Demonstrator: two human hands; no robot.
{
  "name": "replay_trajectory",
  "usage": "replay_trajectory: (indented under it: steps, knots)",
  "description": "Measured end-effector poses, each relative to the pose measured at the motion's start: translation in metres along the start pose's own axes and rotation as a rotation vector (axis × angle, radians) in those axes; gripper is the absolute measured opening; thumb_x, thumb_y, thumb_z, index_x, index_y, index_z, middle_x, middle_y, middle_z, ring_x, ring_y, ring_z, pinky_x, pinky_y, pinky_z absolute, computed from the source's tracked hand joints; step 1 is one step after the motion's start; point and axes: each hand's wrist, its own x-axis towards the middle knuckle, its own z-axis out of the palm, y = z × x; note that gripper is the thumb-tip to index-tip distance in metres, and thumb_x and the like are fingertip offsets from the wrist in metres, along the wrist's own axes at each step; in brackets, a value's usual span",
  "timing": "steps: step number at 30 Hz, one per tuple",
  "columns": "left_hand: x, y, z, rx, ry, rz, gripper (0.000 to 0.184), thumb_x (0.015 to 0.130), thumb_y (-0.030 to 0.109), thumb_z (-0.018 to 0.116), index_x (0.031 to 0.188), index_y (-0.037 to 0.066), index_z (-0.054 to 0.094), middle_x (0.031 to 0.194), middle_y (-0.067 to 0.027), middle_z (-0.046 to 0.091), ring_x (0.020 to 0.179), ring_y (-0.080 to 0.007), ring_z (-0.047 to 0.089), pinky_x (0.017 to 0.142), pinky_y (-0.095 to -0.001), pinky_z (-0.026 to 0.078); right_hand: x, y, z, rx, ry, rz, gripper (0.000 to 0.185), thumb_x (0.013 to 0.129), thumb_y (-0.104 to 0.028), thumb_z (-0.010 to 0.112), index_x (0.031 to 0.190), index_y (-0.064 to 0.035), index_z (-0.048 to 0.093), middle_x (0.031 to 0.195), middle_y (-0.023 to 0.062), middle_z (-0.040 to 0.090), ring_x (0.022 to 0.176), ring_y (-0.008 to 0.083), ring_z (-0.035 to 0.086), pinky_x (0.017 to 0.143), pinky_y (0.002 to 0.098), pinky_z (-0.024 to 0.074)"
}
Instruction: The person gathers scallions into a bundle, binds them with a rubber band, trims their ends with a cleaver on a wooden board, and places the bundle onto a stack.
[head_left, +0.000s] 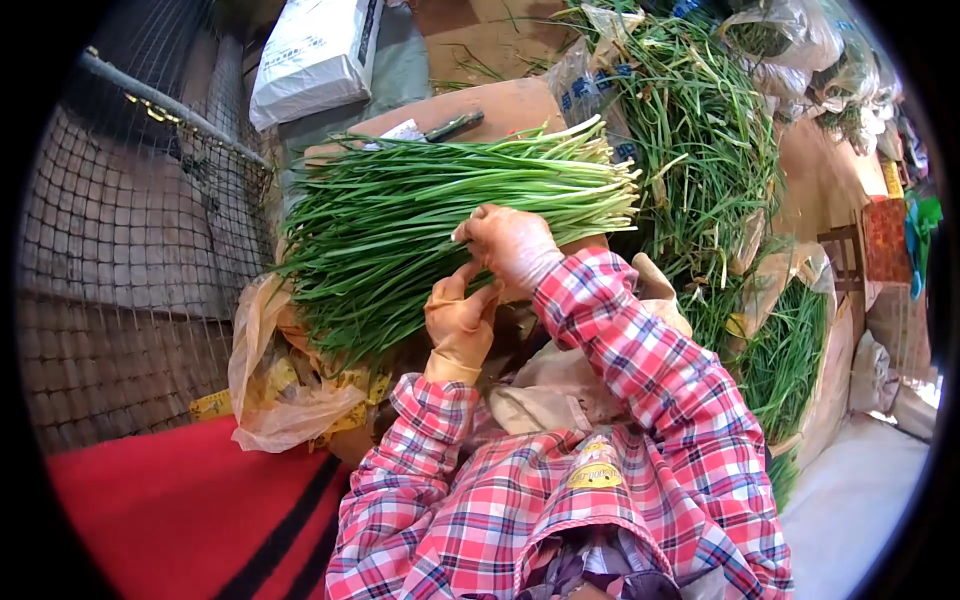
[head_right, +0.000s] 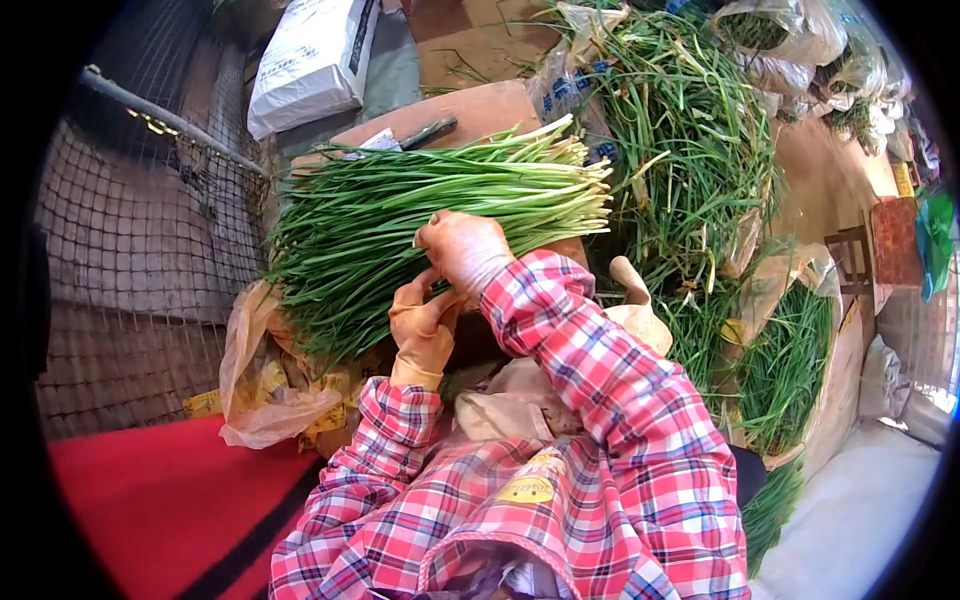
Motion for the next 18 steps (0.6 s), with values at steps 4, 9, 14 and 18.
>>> replay_trajectory:
  steps: [4, 9, 14, 18]
  knots:
    - [-0.001, -0.008, -0.001, 0.030, 0.081, -0.027, 0.026, 0.061, 0.006, 0.071, 0.083, 0.019, 0.067, 0.108, -0.0085, 0.059, 0.082, -0.0303, 0.056, 0.068, -0.0384, 0.046, 0.022, -0.011, 0.007, -0.119, -0.031, 0.051, 0.023, 0.068, -0.022, 0.068, 0.087, -0.0098, 0.064, 0.097, 0.0112, 0.057, 0.088, 0.0289, 0.060, 0.070, 0.0395, 0.0498]
    - [-0.011, -0.024, 0.002, -0.030, 0.082, -0.096, 0.025, 0.062, 0.006, 0.069, 0.083, 0.018, 0.067, 0.111, -0.0087, 0.057, 0.085, -0.0304, 0.055, 0.070, -0.0388, 0.046, 0.032, -0.033, 0.002, -0.258, -0.081, 0.183, 0.024, 0.071, -0.027, 0.067, 0.086, -0.0081, 0.067, 0.099, 0.0110, 0.058, 0.090, 0.0274, 0.060, 0.071, 0.0382, 0.0505]
    - [-0.007, -0.028, -0.001, 0.001, 0.045, -0.084, 0.024, 0.063, 0.006, 0.068, 0.084, 0.017, 0.067, 0.112, -0.0092, 0.057, 0.087, -0.0314, 0.054, 0.072, -0.0393, 0.046, 0.043, -0.035, 0.026, -0.460, -0.109, 0.170, 0.024, 0.074, -0.028, 0.063, 0.084, -0.0069, 0.068, 0.096, 0.0109, 0.060, 0.090, 0.0276, 0.061, 0.069, 0.0384, 0.0509]
    - [-0.005, -0.034, 0.003, -0.057, 0.071, -0.109, 0.021, 0.064, 0.007, 0.068, 0.082, 0.016, 0.068, 0.112, -0.0104, 0.057, 0.086, -0.0320, 0.055, 0.072, -0.0392, 0.046, 0.038, -0.026, 0.013, -0.047, -0.094, 0.177, 0.025, 0.078, -0.031, 0.058, 0.083, -0.0079, 0.068, 0.082, 0.0113, 0.063, 0.077, 0.0256, 0.063, 0.068, 0.0371, 0.0493]
